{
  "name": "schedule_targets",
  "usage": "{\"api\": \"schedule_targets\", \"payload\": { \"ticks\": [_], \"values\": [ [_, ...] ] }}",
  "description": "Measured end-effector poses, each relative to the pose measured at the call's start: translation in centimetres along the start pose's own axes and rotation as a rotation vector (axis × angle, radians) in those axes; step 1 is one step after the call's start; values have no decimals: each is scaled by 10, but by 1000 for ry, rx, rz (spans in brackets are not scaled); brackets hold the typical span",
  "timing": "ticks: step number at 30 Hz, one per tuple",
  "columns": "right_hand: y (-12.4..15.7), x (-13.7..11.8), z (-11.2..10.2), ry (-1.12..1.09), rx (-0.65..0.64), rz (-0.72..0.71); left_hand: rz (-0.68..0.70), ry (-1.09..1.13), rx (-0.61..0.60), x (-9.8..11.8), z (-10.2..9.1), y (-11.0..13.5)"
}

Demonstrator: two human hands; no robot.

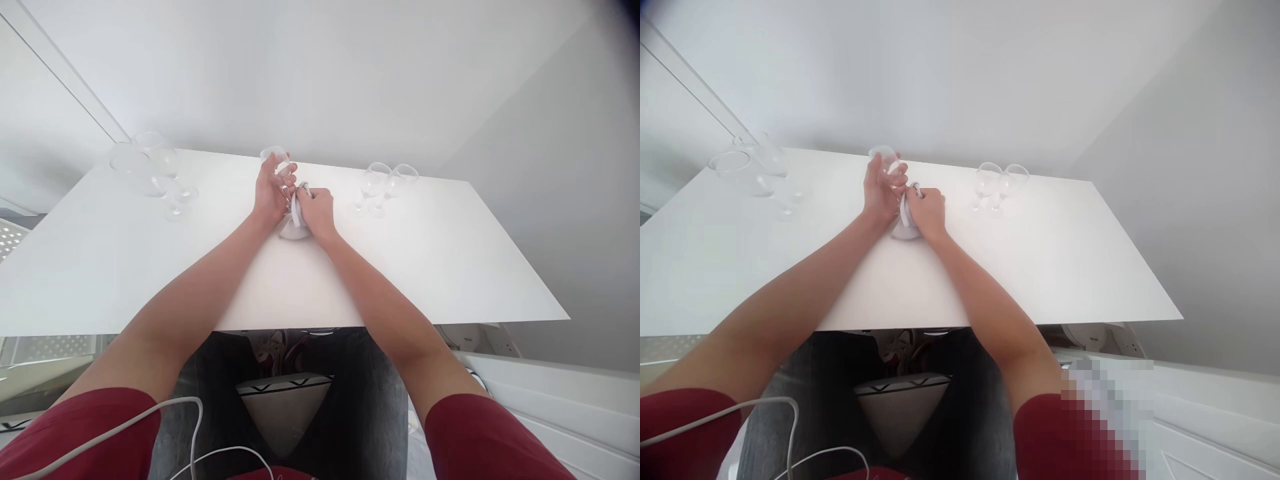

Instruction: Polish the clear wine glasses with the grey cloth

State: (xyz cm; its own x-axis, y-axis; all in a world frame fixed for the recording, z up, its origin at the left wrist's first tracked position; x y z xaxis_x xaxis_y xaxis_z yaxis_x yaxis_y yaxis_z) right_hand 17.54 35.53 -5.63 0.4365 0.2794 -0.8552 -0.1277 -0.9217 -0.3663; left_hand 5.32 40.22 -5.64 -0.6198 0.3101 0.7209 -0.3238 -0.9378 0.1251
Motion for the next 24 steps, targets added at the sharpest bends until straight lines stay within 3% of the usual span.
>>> {"api": "schedule_targets", "payload": {
  "ticks": [2, 5, 8, 10, 14, 24],
  "values": [
    [0, -7, -12, 199, 71, -39, 33, -17, 38, 2, -2, 1],
    [4, -27, -23, 280, 123, -148, 105, -47, 79, 5, -1, 6],
    [13, -55, -13, 113, 27, -401, 166, -101, 42, 7, 5, 12],
    [22, -65, 1, -54, -86, -496, 167, -138, 28, 5, 7, 13],
    [29, -58, 20, -180, -166, -427, 109, -171, 16, 0, 5, 10],
    [22, -33, 17, -122, -48, -209, 72, -299, -77, -6, 9, 5]
  ]
}}
Point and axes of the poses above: each hand's wrist, its own y-axis away from the middle knuckle, its own z-axis out of the palm, x = y × z, the point moved 8 cm from there along -y, towards the middle knuckle, and after that the axes turned 15 degrees about -z, right-handed, at the moved point
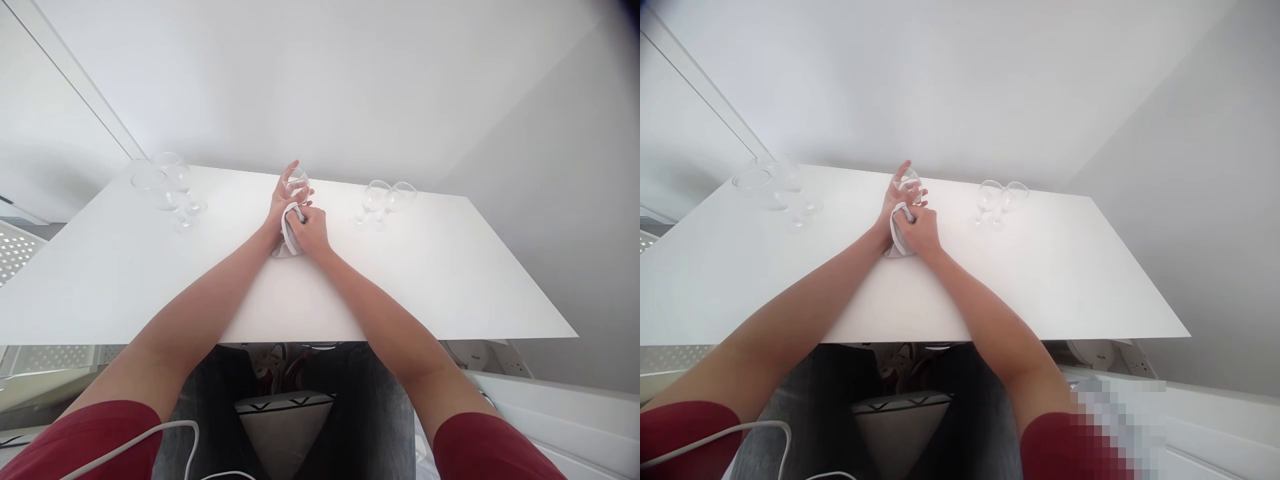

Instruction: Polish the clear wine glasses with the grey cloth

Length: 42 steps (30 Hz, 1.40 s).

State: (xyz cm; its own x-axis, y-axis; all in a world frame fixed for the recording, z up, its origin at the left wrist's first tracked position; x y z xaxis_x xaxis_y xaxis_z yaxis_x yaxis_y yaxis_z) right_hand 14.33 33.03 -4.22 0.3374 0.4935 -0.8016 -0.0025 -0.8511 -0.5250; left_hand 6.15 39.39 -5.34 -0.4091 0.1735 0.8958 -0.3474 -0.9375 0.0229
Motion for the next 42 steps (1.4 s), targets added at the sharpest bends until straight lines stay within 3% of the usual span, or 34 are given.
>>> {"api": "schedule_targets", "payload": {
  "ticks": [15, 29, 35, 42],
  "values": [
    [2, 19, 2, -71, 41, 158, -98, -93, -89, -7, 15, 0],
    [6, 20, -5, 7, 77, 267, -323, -111, -223, -30, 27, 3],
    [6, 23, -7, 77, 73, 292, -345, -92, -209, -38, 25, 0],
    [1, 12, -14, 262, -87, 327, -296, -47, -109, -30, 20, 3]
  ]
}}
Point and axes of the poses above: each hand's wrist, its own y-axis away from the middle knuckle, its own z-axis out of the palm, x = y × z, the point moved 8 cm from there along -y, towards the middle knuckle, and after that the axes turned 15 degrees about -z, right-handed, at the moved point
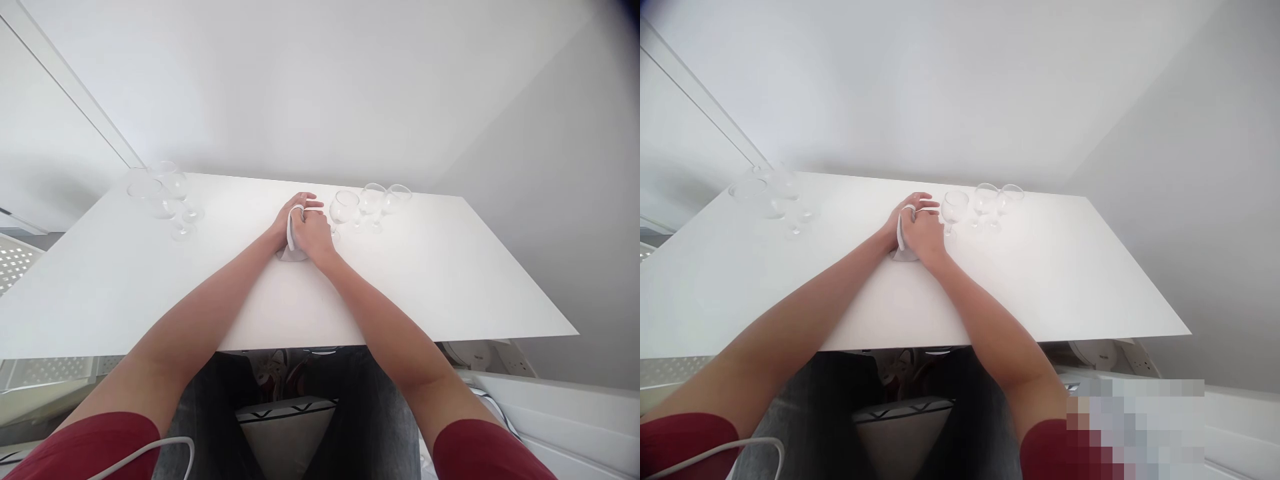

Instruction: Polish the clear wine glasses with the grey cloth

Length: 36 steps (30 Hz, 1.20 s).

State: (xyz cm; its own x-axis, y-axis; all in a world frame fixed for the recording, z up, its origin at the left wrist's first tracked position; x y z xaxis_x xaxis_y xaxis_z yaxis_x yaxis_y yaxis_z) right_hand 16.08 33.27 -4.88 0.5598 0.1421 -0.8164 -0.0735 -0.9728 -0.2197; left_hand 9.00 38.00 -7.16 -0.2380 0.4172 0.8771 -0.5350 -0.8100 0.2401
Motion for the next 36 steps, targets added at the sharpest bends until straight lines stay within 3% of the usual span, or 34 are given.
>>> {"api": "schedule_targets", "payload": {
  "ticks": [6, 11, 18, 25, 31, 36],
  "values": [
    [1, -1, -8, 54, -31, 59, -17, -48, 77, -1, -4, -2],
    [4, -11, -12, 115, 3, -2, -16, -84, 87, 0, -5, -4],
    [10, 6, -15, 232, -139, 174, 29, -107, 108, 5, -7, -5],
    [8, 20, -37, 477, -399, 317, 43, -155, 54, 3, -4, -9],
    [3, 27, -54, 544, -405, 393, 53, -195, 16, 3, -3, -10],
    [8, 19, -53, 641, -419, 359, 60, -219, -10, 5, -1, -7]
  ]
}}
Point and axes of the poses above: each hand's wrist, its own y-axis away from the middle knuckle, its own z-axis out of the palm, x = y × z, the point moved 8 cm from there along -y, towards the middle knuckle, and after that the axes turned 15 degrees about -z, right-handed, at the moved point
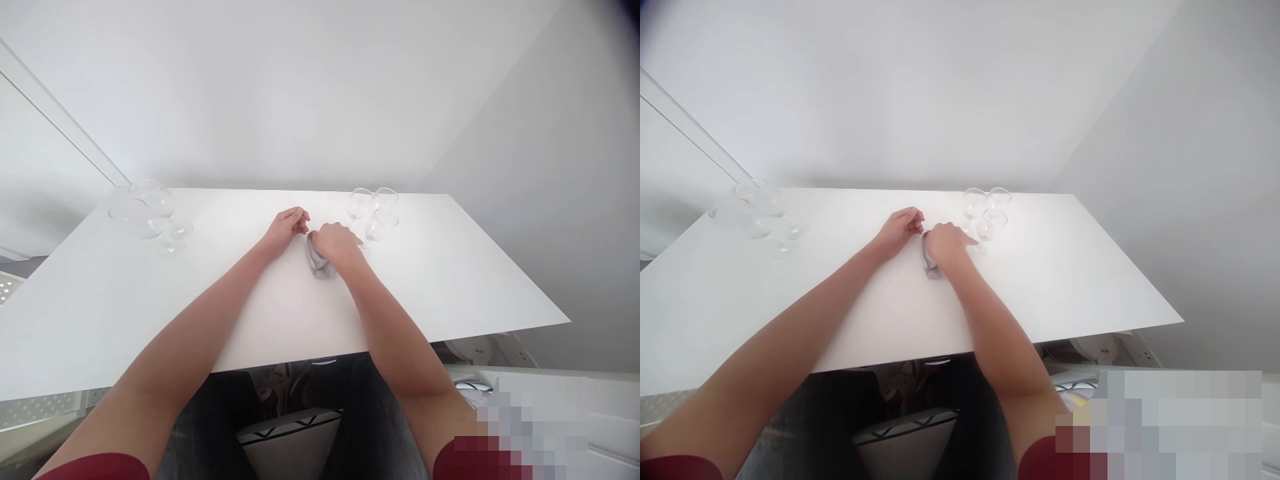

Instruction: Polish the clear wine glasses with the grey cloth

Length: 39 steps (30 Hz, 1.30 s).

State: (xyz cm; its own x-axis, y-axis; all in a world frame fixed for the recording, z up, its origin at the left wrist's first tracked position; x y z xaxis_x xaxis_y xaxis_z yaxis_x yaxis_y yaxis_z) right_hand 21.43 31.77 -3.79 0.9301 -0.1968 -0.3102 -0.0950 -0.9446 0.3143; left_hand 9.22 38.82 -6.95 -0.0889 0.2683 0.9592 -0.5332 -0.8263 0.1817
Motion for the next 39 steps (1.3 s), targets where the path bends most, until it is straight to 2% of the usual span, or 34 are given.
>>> {"api": "schedule_targets", "payload": {
  "ticks": [5, 15, 19, 22, 28, 31, 34, 39],
  "values": [
    [7, -1, 7, -99, -36, -3, -6, -12, -12, 1, 3, 3],
    [-11, 28, -8, -141, 28, 68, 20, -49, -46, 5, 7, 5],
    [-8, 29, -11, -160, 32, 73, -67, -119, -168, 0, 15, 8],
    [-8, 32, -12, -177, 33, 86, -65, -196, -263, 1, 24, 12],
    [-15, 29, -15, -131, 86, 64, -70, -213, -270, 3, 28, 15],
    [-21, 11, -22, -87, 319, -76, -72, -182, -262, 4, 27, 15],
    [-23, -14, -17, -235, 545, -329, -60, -113, -225, 4, 21, 13],
    [-34, -29, 5, -635, 633, -581, -46, -51, -128, 3, 8, 10]
  ]
}}
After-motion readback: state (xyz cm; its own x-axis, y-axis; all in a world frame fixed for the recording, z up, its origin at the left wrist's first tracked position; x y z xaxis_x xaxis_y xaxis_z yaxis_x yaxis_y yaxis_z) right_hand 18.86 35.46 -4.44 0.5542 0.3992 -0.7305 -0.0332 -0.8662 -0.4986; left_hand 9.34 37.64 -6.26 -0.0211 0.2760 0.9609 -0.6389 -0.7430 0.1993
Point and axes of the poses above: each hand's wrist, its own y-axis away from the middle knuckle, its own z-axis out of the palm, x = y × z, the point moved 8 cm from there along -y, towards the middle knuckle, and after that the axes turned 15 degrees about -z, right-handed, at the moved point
